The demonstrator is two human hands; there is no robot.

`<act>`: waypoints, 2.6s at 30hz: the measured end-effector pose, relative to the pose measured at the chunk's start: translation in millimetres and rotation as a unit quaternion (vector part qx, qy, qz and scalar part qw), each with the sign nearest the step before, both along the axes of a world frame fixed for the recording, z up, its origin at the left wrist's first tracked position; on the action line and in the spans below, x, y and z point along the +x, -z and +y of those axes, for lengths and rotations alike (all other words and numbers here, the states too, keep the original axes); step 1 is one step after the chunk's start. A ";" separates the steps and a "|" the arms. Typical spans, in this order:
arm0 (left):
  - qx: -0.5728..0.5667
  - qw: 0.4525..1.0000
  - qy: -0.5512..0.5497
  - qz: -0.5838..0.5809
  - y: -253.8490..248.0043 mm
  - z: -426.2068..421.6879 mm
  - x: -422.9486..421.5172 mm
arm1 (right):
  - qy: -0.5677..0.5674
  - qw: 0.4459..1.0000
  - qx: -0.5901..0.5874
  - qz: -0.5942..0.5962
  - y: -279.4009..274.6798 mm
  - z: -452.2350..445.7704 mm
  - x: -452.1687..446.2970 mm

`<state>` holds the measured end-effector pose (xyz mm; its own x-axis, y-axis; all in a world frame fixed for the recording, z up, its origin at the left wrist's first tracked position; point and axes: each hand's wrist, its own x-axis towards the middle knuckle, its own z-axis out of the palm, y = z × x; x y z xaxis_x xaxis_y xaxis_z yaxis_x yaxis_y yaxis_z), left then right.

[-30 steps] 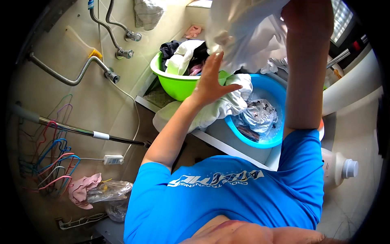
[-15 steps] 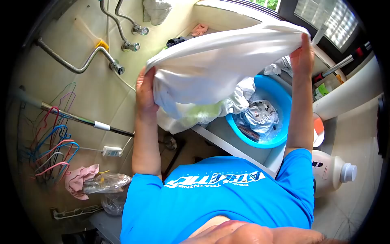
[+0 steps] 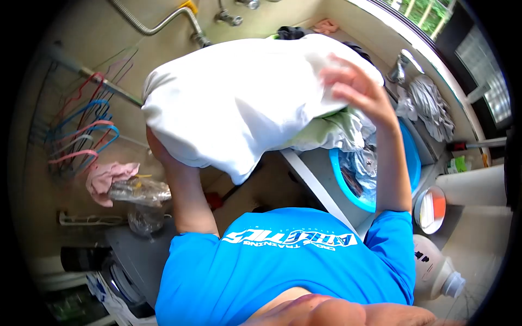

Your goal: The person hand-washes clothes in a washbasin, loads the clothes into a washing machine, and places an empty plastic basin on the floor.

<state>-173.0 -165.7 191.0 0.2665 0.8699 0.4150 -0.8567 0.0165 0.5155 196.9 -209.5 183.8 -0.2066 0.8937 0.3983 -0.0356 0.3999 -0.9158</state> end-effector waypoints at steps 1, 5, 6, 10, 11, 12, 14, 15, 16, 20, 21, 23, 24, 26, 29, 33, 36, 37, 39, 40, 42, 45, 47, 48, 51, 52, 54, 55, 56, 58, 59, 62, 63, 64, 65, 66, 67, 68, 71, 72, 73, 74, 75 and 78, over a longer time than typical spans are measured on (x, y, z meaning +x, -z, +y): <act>-0.032 0.978 -0.167 0.119 -14.4 -18.0 15.9 | -0.076 0.994 -0.050 -0.063 0.8 -1.4 -18.2; -0.104 0.980 -0.155 0.074 -22.9 -38.2 3.2 | -0.190 0.971 -0.081 -0.124 16.3 -20.9 -131.4; -0.092 0.991 -0.090 0.034 -22.0 -42.5 -3.1 | -0.175 0.973 -0.034 -0.148 30.0 -20.8 -156.4; -0.175 0.977 -0.119 0.026 -3.8 -33.8 -66.1 | -0.237 0.958 -0.148 -0.062 65.1 -14.7 -208.8; -0.188 0.970 -0.146 0.040 0.0 -36.9 -88.4 | -0.203 0.957 -0.207 0.018 78.3 -11.7 -208.3; -0.199 0.966 -0.158 0.050 11.1 -39.0 -117.4 | -0.167 0.944 -0.266 0.096 87.6 -7.8 -207.6; -0.224 0.923 -0.295 0.101 33.3 -53.4 -165.7 | -0.107 0.920 -0.281 0.252 64.1 -9.3 -212.5; -0.227 0.913 -0.318 0.115 53.6 -59.9 -195.1 | -0.074 0.896 -0.296 0.322 57.6 -8.3 -215.5; -0.190 0.885 -0.389 0.172 57.8 -76.7 -209.2 | -0.040 0.862 -0.338 0.376 62.5 -2.0 -218.5; -0.255 0.811 -0.482 0.214 109.0 -122.2 -276.5 | -0.020 0.891 -0.289 0.349 83.7 9.4 -257.6; -0.245 0.810 -0.494 0.199 118.1 -132.3 -286.9 | -0.061 0.872 -0.325 0.362 81.5 4.6 -272.5; -0.193 0.832 -0.479 0.205 120.7 -157.1 -299.1 | -0.201 0.823 -0.369 0.382 59.6 -17.3 -316.4; -0.149 0.852 -0.446 0.229 116.5 -165.4 -296.1 | -0.251 0.819 -0.372 0.358 66.6 -19.7 -332.6; -0.075 0.879 -0.376 0.281 111.8 -174.1 -280.2 | -0.260 0.837 -0.363 0.318 78.6 -39.1 -364.9; -0.021 0.887 -0.195 0.419 148.5 -195.0 -247.3 | -0.278 0.838 -0.421 0.209 79.3 -66.9 -407.5; -0.014 0.889 -0.001 0.457 183.8 -224.1 -220.8 | -0.245 0.835 -0.457 0.183 35.0 -74.7 -448.4; -0.313 0.906 0.007 0.287 189.5 -247.2 -250.7 | -0.284 0.861 -0.383 0.179 70.5 -43.5 -453.9; -0.303 0.925 -0.030 0.229 196.1 -254.7 -268.6 | -0.289 0.852 -0.396 0.183 73.3 -42.3 -455.7; -0.351 0.901 -0.087 0.238 188.1 -284.2 -324.0 | -0.263 0.871 -0.400 0.110 84.6 -39.0 -458.9; -0.263 0.916 -0.208 0.218 147.3 -303.0 -342.9 | -0.262 0.882 -0.387 0.061 83.6 -43.8 -459.6; -0.184 0.857 -0.417 0.241 97.3 -331.5 -392.2 | -0.308 0.877 -0.354 -0.103 113.8 -36.0 -445.6; -0.158 0.636 -0.700 0.283 48.7 -369.3 -466.7 | -0.281 0.882 -0.337 -0.173 113.2 -56.8 -452.0; -0.135 0.439 -0.822 0.336 40.3 -375.1 -504.3 | -0.298 0.870 -0.339 -0.199 122.4 -51.2 -439.6; -0.175 0.282 -0.901 0.281 22.2 -375.1 -514.4 | -0.305 0.865 -0.347 -0.197 122.2 -52.7 -435.3; -0.274 0.189 -0.916 0.225 22.1 -381.6 -531.1 | -0.254 0.884 -0.349 -0.179 121.4 -53.9 -413.3; -0.277 0.222 -0.909 0.216 35.1 -382.9 -536.2 | -0.258 0.889 -0.338 -0.169 123.1 -52.2 -404.7; -0.235 0.388 -0.866 0.209 93.5 -372.8 -542.8 | -0.258 0.898 -0.325 -0.147 121.6 -41.8 -378.3; -0.239 0.533 -0.780 0.227 124.9 -361.7 -532.8 | -0.240 0.910 -0.307 -0.140 115.0 -34.3 -360.1; -0.241 0.661 -0.670 0.236 160.9 -350.9 -530.1 | -0.221 0.921 -0.291 -0.138 105.3 -25.1 -344.9; -0.440 0.625 -0.596 0.246 185.6 -318.3 -466.6 | -0.127 0.945 -0.260 -0.154 74.7 -6.6 -301.7; -0.438 0.663 -0.538 0.281 200.9 -311.0 -445.2 | -0.078 0.958 -0.238 -0.142 59.5 1.8 -277.7; -0.449 0.704 -0.386 0.393 203.4 -282.2 -390.1 | 0.081 0.976 -0.180 -0.090 17.6 23.6 -202.1; -0.443 0.702 -0.369 0.419 197.1 -272.4 -377.3 | 0.130 0.976 -0.151 -0.090 10.4 34.9 -174.7; -0.436 0.698 -0.353 0.444 190.6 -264.0 -367.3 | 0.177 0.972 -0.124 -0.090 5.0 47.9 -145.7; -0.433 0.699 -0.352 0.447 186.3 -256.0 -361.5 | 0.213 0.969 -0.087 -0.091 5.1 63.9 -115.2; -0.426 0.694 -0.351 0.462 181.5 -248.2 -356.8 | 0.248 0.963 -0.050 -0.091 7.8 80.5 -86.8; -0.418 0.689 -0.351 0.477 176.8 -240.6 -350.7 | 0.308 0.933 -0.004 -0.185 8.9 93.6 -65.4; -0.415 0.690 -0.350 0.479 172.5 -232.8 -342.8 | 0.362 0.889 0.042 -0.277 10.9 107.0 -45.3; -0.410 0.662 -0.338 0.529 164.4 -215.2 -315.7 | 0.401 0.745 0.153 -0.510 38.2 144.1 -7.4; -0.407 0.661 -0.339 0.531 165.5 -212.2 -306.5 | 0.405 0.700 0.146 -0.570 52.9 154.5 -0.5; -0.397 0.662 -0.317 0.550 164.8 -210.1 -296.8 | 0.400 0.626 0.108 -0.661 59.8 156.3 -6.7; -0.387 0.663 -0.295 0.569 164.2 -208.3 -287.2 | 0.385 0.645 0.036 -0.659 78.6 172.5 5.3; -0.380 0.664 -0.288 0.575 165.1 -206.8 -278.1 | 0.421 0.623 0.056 -0.657 79.1 175.7 5.2; -0.374 0.659 -0.268 0.595 165.3 -205.1 -262.5 | 0.466 0.631 0.102 -0.612 48.2 196.4 -1.1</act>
<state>-435.5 -370.9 25.7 -0.4136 0.8138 -0.4082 0.1615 0.5068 0.8468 195.9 -13.1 135.7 0.1061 0.8102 0.5764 0.9861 -0.1604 0.0439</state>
